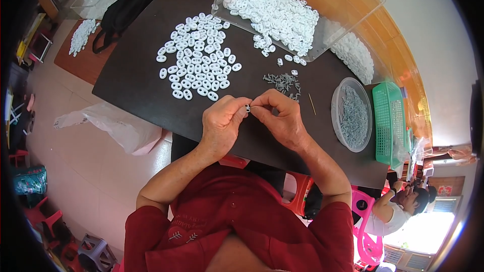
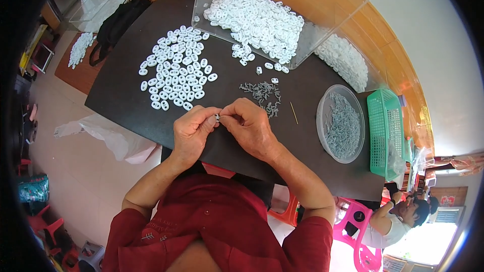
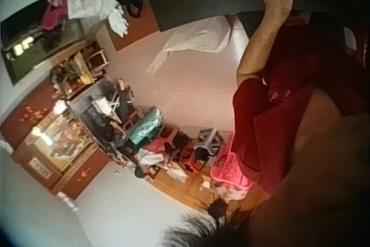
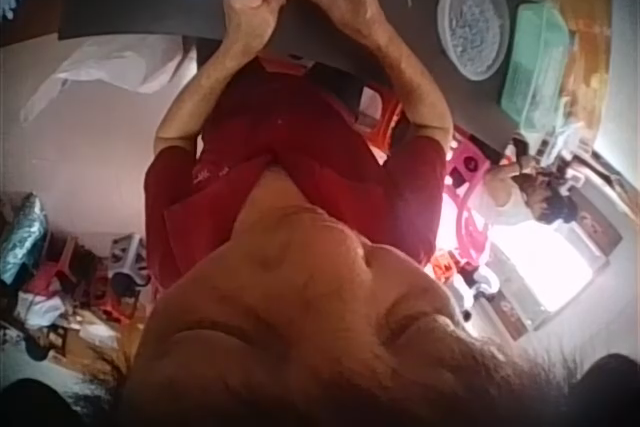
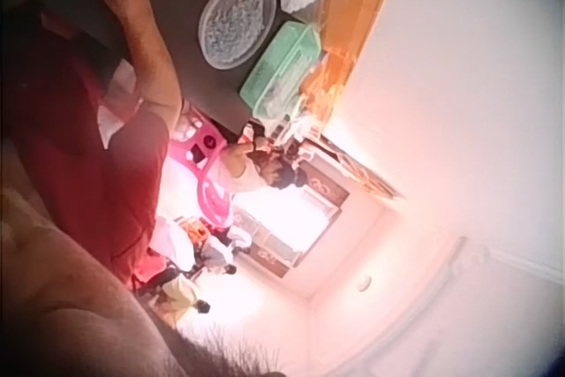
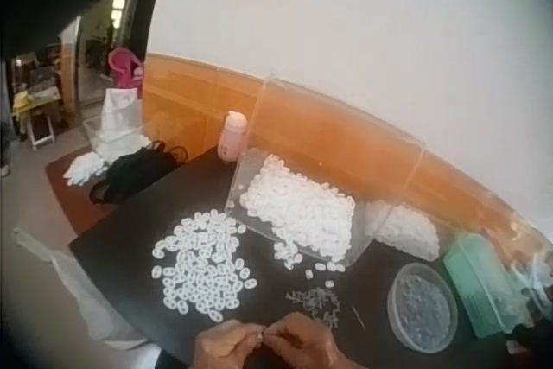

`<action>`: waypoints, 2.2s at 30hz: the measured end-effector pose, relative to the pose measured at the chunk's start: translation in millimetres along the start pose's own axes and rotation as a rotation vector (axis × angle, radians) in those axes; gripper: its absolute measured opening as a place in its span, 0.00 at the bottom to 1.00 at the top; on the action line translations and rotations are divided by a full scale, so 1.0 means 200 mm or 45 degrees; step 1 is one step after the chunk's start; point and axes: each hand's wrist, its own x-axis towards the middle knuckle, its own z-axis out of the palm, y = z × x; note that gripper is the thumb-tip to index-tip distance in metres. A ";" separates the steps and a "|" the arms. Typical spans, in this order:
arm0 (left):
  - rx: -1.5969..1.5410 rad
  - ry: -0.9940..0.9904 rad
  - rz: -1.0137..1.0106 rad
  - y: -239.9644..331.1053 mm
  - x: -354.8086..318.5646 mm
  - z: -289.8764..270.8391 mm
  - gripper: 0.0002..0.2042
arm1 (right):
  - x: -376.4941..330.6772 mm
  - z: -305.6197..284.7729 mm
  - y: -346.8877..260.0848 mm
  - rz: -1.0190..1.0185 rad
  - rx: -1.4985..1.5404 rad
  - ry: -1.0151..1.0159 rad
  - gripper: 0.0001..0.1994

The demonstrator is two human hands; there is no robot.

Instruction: Assembling small white plastic components by manually inserting metal pins into them.

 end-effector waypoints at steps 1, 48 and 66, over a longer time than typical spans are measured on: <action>-0.001 0.000 -0.001 0.00 0.00 0.00 0.07 | 0.00 0.00 0.00 0.001 -0.001 -0.001 0.03; -0.326 -0.014 -0.285 0.01 -0.02 -0.02 0.09 | 0.33 -0.20 0.24 -0.200 -0.462 0.399 0.09; -0.396 -0.053 -0.316 -0.02 -0.02 -0.04 0.09 | 0.56 -0.28 0.40 -0.127 -0.957 0.155 0.07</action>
